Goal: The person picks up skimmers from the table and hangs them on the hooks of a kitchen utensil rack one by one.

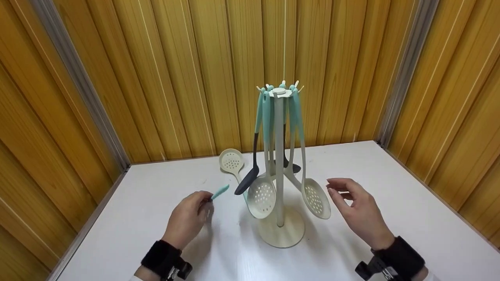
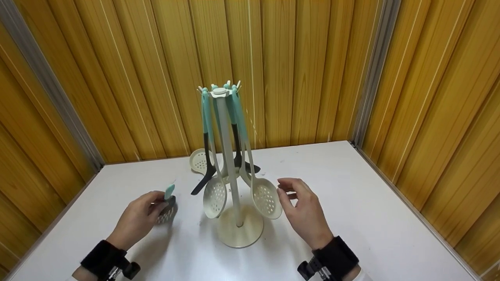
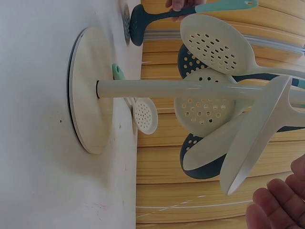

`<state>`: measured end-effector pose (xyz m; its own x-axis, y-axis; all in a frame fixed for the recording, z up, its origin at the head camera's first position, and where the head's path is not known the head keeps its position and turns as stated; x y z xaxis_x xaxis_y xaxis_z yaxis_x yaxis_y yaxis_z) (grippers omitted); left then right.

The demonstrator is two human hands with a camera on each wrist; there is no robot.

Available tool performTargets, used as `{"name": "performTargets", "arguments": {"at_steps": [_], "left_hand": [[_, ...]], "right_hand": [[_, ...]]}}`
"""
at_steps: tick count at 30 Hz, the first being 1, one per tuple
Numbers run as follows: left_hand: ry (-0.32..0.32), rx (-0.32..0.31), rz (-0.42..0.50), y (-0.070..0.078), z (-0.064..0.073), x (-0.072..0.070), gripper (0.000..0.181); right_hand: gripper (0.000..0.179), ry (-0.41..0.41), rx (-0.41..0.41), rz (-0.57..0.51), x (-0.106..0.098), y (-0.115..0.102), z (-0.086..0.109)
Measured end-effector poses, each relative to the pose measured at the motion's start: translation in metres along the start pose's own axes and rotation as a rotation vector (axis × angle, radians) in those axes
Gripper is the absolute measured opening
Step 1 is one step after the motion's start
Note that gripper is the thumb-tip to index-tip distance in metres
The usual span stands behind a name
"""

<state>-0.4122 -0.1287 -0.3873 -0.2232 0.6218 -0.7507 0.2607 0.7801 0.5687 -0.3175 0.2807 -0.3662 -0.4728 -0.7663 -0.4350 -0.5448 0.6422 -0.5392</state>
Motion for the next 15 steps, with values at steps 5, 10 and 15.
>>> {"name": "performTargets", "arguments": {"at_steps": [5,10,15], "left_hand": [[0.029,-0.018,0.052,0.006,0.002,-0.013,0.022],[0.075,0.006,0.110,0.014,0.007,-0.026,0.022],[0.113,0.030,0.172,0.027,0.012,-0.034,0.020]], "right_hand": [[0.021,0.010,-0.013,0.002,-0.001,-0.002,-0.001],[0.022,0.013,-0.019,0.005,-0.001,-0.003,-0.001],[0.022,0.013,-0.023,0.003,0.000,-0.005,-0.002]]}}
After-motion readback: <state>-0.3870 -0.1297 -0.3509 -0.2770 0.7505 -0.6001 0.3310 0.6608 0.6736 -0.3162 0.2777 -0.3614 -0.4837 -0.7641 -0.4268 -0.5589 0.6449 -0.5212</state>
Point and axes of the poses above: each hand's wrist, its own z-axis away from the middle knuckle, its own x-axis out of the palm, y = z × x, the point moved 9 cm from there along -z, towards the middle knuckle, and after that the axes turned 12 degrees about -x, right-handed, at the moved point
